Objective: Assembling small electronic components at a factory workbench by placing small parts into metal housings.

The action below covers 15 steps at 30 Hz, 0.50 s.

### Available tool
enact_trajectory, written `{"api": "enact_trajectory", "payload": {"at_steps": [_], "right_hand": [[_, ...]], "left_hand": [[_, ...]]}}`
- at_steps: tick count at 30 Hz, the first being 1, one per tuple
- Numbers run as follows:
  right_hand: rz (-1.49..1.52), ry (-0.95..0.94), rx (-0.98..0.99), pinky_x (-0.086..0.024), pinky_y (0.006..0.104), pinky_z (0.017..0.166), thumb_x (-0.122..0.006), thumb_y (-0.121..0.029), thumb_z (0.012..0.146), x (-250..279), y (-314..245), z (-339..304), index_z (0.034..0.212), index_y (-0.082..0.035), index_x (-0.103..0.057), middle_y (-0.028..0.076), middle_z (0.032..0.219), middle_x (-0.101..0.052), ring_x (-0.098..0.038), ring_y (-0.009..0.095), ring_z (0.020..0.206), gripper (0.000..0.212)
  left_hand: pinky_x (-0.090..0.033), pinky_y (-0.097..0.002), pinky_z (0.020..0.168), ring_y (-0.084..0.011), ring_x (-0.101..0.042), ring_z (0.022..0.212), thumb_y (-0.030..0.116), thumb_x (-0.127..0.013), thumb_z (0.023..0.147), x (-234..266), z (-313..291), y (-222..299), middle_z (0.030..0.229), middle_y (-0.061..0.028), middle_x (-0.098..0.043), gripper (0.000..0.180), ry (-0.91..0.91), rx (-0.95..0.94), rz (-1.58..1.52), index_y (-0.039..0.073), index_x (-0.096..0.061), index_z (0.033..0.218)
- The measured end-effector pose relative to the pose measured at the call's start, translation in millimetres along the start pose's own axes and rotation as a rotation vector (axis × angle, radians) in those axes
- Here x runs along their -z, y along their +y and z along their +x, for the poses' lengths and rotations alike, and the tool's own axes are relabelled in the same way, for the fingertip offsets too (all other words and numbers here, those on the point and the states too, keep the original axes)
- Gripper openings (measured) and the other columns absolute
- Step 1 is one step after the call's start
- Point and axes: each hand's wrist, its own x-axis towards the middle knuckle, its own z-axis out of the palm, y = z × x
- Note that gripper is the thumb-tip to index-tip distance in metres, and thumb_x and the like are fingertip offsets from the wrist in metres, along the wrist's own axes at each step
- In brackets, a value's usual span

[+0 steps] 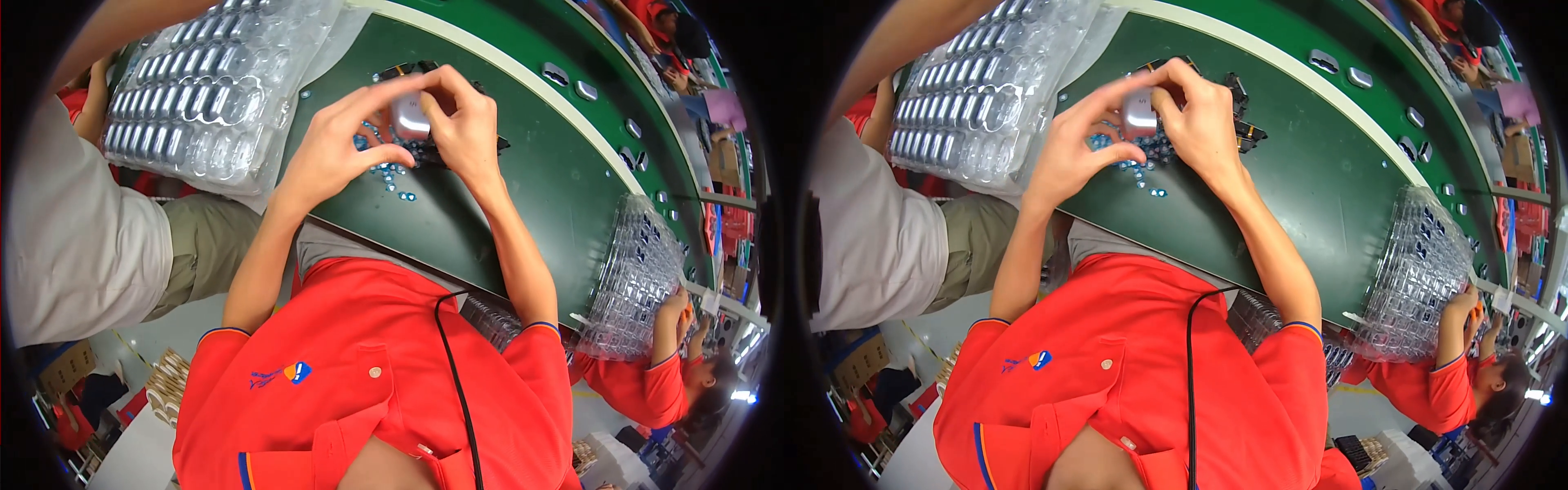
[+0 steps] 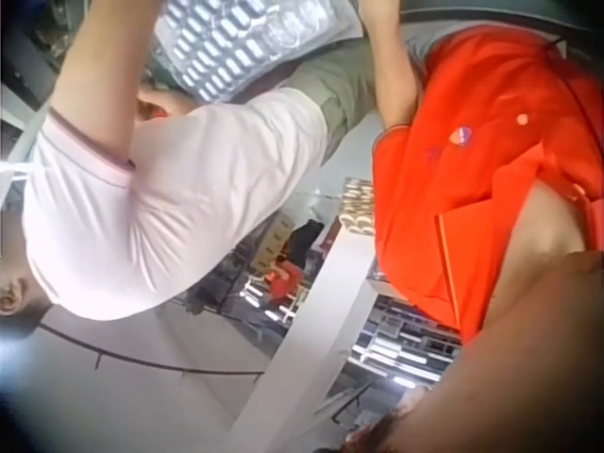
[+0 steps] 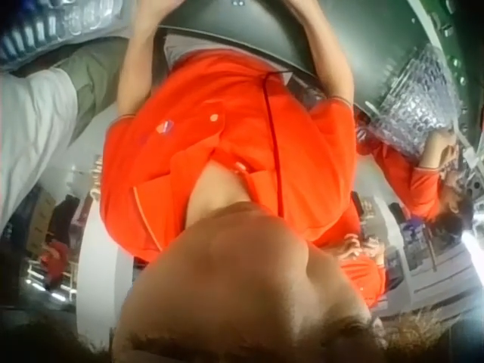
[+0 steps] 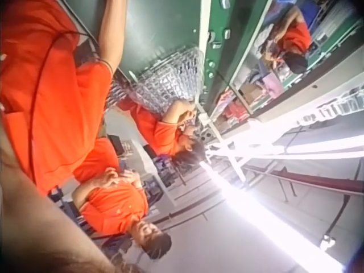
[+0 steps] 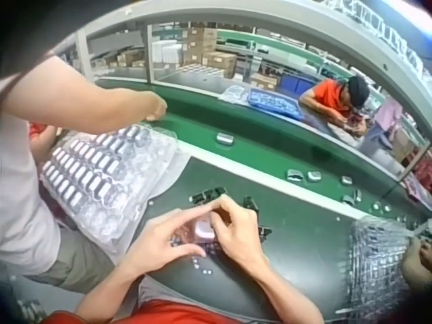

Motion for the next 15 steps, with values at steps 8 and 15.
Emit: {"api": "enact_trajectory", "payload": {"at_steps": [8,15], "right_hand": [[-0.420,0.058,-0.026,-0.052,0.0294,0.069,-0.066,-0.008,0.089,58.1,52.7,20.3,0.107,-0.005,-0.072,0.011,0.082,-0.069,-0.067,0.017,0.074,0.019],[-0.603,-0.158,-0.211,-0.049,0.0312,0.068,-0.070,-0.012,0.086,50.9,68.3,26.8,0.115,-0.008,-0.068,0.011,0.077,-0.063,-0.061,0.019,0.070,0.030]], "left_hand": [[-0.051,-0.0242,0.074,-0.0095,-0.061,0.083,0.003,-0.075,0.081,7.7,2.1,-22.7,0.104,-0.0016,-0.062,0.041,-0.015,0.375,-0.050,0.005,-0.069,0.121],[-0.044,-0.0222,0.066,-0.0076,-0.053,0.075,0.007,-0.078,0.080,23.3,2.8,-49.8,0.100,-0.0016,-0.061,0.036,0.114,0.208,0.032,0.003,-0.070,0.115]]}}
